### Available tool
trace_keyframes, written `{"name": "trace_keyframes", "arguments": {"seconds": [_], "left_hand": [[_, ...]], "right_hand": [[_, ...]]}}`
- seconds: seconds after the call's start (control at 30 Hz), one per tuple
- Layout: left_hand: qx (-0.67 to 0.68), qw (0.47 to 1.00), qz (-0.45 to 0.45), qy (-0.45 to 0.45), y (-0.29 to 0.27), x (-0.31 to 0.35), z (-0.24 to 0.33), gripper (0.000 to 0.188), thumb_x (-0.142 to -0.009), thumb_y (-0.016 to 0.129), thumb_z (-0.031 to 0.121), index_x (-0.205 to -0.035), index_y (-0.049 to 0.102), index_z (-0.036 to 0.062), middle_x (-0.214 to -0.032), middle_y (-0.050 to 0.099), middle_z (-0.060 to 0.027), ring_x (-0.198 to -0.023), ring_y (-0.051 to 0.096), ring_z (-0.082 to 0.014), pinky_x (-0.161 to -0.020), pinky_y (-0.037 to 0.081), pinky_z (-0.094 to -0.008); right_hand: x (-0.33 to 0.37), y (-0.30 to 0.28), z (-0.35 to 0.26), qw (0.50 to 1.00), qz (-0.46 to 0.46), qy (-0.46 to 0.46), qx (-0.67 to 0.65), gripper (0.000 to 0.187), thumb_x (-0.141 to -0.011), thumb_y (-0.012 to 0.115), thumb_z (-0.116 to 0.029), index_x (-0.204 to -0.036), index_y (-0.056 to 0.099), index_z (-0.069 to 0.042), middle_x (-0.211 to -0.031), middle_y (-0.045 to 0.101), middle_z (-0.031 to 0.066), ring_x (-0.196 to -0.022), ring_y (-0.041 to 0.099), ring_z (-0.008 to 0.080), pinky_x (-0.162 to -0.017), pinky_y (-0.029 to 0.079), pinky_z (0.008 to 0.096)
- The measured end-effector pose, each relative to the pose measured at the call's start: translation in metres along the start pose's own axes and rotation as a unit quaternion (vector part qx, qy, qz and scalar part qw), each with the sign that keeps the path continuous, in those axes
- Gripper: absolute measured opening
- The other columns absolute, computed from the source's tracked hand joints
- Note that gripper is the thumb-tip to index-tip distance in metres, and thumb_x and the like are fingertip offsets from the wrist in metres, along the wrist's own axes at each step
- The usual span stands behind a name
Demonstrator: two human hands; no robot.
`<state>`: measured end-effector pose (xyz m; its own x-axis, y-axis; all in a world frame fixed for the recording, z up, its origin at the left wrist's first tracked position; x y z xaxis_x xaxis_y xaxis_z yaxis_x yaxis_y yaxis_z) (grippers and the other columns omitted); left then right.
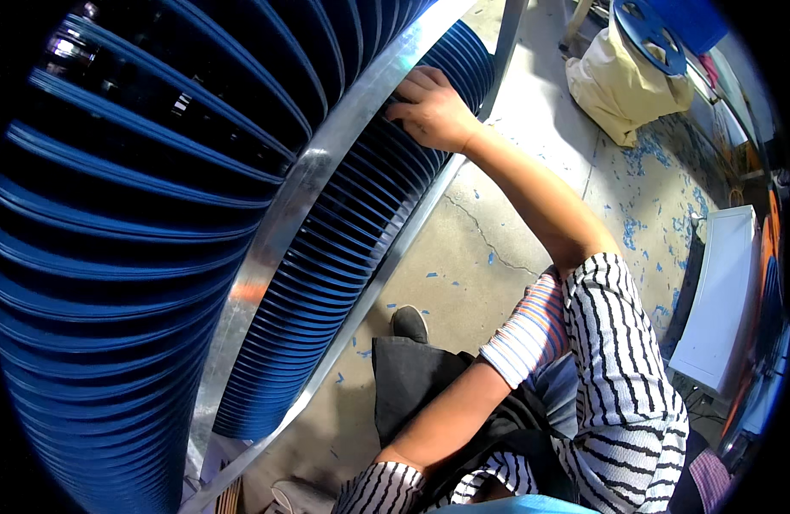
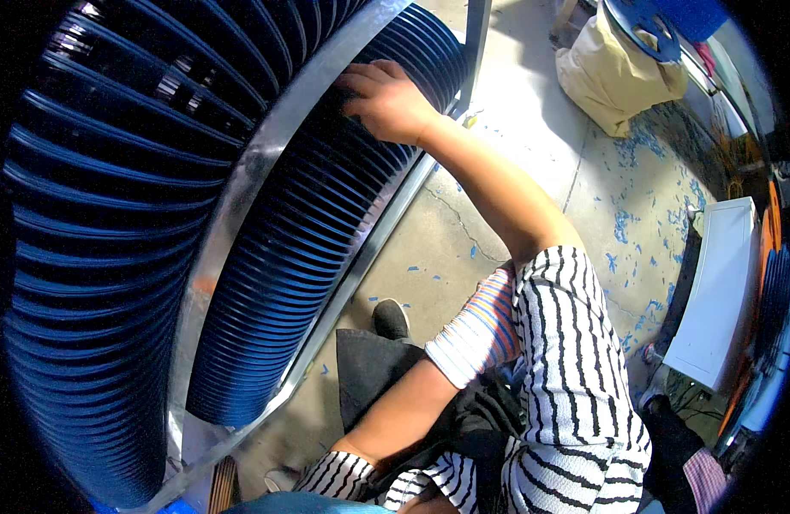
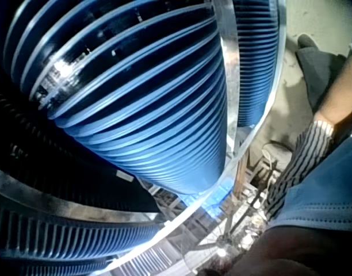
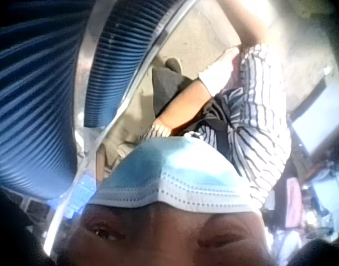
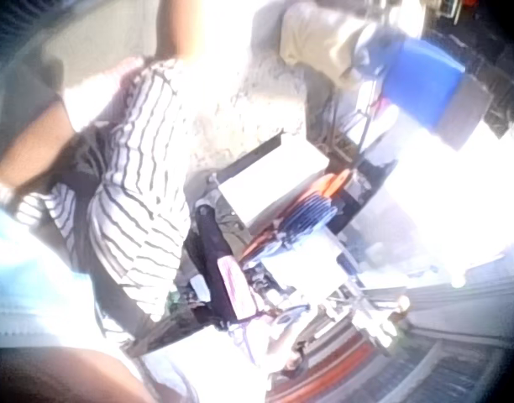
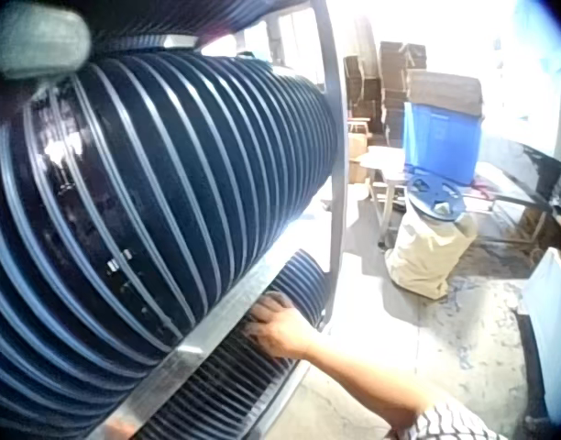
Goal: The person picks up blue plastic spools from a table, wipes them with a cloth, and stacks them onto a metal rack. The person repeats this process for several spools.
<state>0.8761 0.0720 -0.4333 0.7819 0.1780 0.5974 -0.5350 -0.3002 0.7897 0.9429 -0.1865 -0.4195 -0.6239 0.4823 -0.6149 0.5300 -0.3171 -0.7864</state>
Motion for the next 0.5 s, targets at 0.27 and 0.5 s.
{"name": "trace_keyframes", "arguments": {"seconds": [0.27,0.5], "left_hand": [[-0.306,0.925,-0.148,0.168,-0.033,-0.044,-0.016,0.059,-0.088,0.035,0.048,-0.136,0.042,0.0128,-0.138,0.047,-0.0096,-0.126,0.042,-0.0251,-0.106,0.031,-0.0414],[-0.326,0.891,-0.229,0.219,-0.053,-0.071,-0.027,0.060,-0.090,0.029,0.048,-0.137,0.040,0.0139,-0.138,0.047,-0.0089,-0.126,0.043,-0.0248,-0.106,0.031,-0.0421]], "right_hand": [[0.000,0.000,-0.006,1.000,0.014,0.015,-0.016,0.014,-0.072,0.067,-0.016,-0.085,0.064,-0.011,-0.110,0.056,0.0073,-0.113,0.049,0.0264,-0.103,0.033,0.0455],[-0.001,0.009,-0.017,0.999,0.005,-0.035,-0.004,0.019,-0.075,0.063,-0.009,-0.093,0.065,-0.013,-0.123,0.055,0.0091,-0.120,0.048,0.0266,-0.102,0.037,0.0444]]}}
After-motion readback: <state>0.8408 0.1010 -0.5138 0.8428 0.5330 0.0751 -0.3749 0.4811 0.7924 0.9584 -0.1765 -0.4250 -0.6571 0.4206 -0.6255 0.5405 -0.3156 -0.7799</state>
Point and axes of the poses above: each hand's wrist, its own x-axis away from the middle knuckle, its own y-axis out of the palm, z = x × y, the point moved 4 cm from there along -x, towards the middle knuckle
